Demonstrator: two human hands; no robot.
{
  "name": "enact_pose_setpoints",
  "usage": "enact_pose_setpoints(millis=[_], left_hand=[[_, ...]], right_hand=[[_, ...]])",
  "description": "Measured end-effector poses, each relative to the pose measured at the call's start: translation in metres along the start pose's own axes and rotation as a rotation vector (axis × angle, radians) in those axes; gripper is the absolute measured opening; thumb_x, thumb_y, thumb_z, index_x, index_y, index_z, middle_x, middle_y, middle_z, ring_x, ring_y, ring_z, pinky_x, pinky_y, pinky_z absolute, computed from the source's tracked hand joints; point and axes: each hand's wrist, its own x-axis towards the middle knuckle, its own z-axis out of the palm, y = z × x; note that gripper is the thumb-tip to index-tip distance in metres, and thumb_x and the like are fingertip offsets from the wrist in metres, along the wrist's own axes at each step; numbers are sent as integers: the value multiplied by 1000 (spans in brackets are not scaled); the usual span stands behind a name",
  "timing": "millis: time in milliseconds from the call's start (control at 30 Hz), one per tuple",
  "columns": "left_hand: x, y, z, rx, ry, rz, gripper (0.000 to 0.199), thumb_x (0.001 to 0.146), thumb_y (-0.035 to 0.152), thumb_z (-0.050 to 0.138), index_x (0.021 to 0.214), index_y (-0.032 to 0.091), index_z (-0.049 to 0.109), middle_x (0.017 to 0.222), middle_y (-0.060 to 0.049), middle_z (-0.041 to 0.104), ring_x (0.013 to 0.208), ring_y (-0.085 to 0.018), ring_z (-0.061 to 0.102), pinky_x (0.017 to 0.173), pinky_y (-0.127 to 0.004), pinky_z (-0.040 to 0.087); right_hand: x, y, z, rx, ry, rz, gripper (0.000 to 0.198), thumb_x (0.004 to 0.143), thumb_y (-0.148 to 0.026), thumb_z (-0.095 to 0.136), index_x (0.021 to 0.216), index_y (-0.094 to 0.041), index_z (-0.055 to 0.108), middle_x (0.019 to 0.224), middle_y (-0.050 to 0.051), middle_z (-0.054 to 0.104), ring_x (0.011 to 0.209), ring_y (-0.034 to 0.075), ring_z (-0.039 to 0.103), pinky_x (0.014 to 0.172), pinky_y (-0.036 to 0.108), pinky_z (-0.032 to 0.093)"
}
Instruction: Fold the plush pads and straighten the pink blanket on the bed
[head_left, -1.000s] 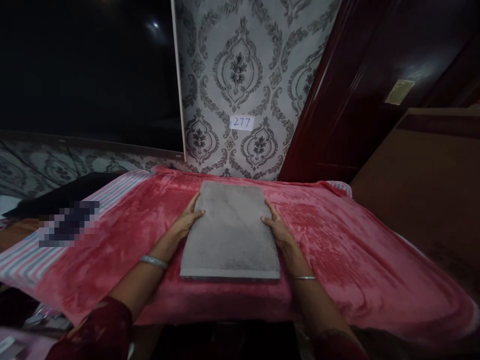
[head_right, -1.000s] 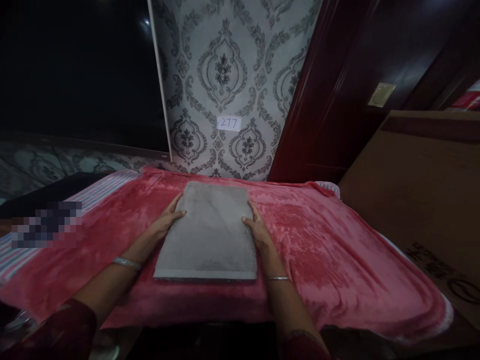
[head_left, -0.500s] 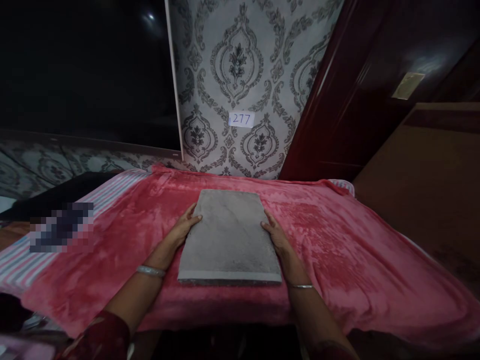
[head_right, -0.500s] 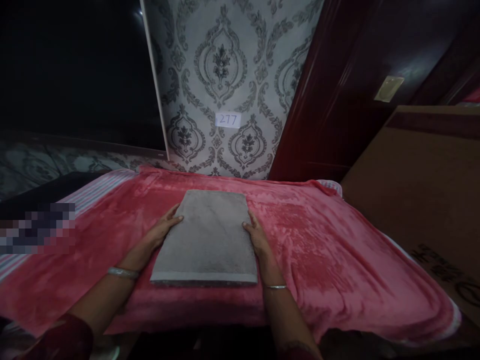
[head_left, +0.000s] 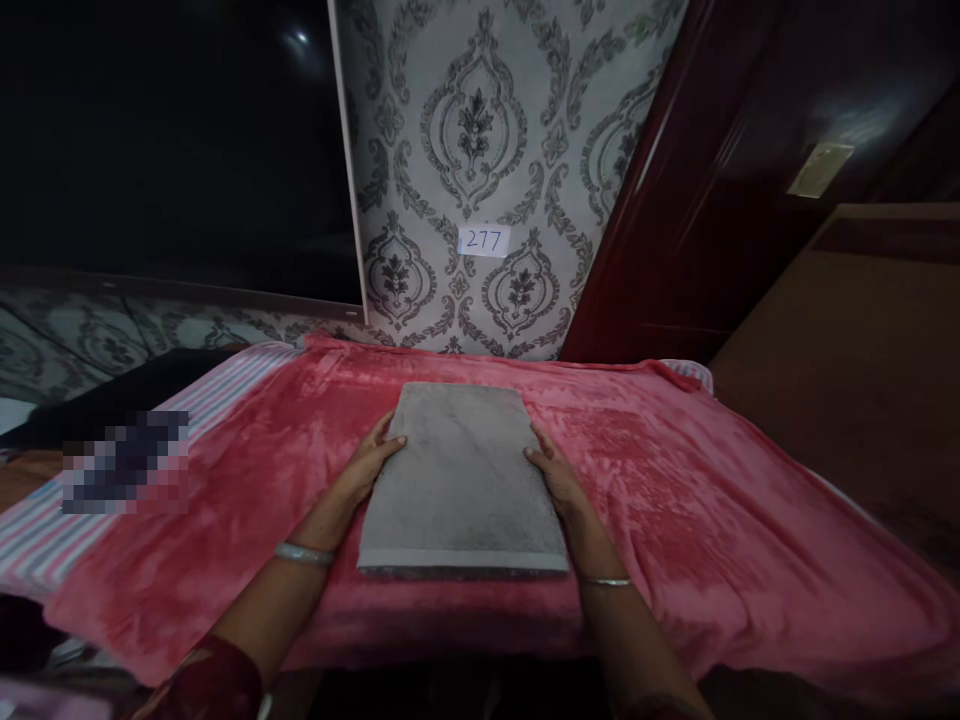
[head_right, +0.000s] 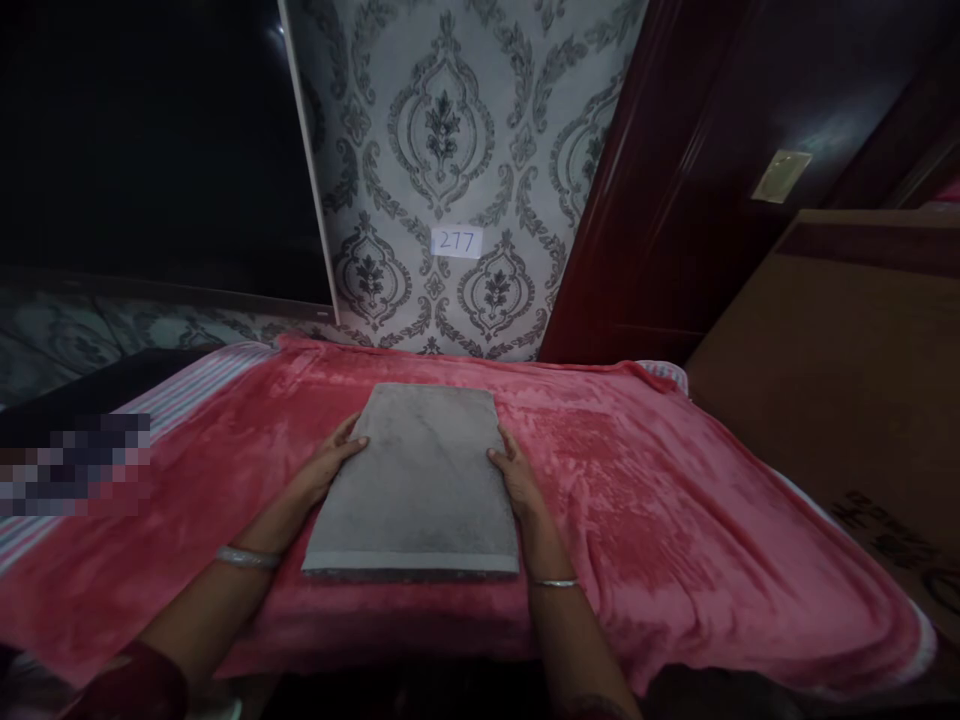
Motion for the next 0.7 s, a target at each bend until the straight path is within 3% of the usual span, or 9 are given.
enact_pose_setpoints(millis=[333, 700], left_hand=[[1, -6, -5, -20, -40, 11, 95, 65, 30, 88, 150, 21, 46, 123, -11, 73, 98, -25, 74, 80, -30, 59], [-4, -3, 0, -49, 12, 1, 88, 67, 24, 85, 148, 20, 49, 123, -11, 74, 88, -21, 74, 77, -29, 59]], right_hand=[[1, 5, -4, -5, 28, 0, 92, 65, -46, 82, 149, -33, 48, 151, 3, 55, 128, 31, 60, 109, 51, 47], [-1, 5, -5, -11, 69, -22, 83, 63, -45, 85, 141, -30, 60, 141, 6, 63, 121, 31, 63, 102, 46, 51]])
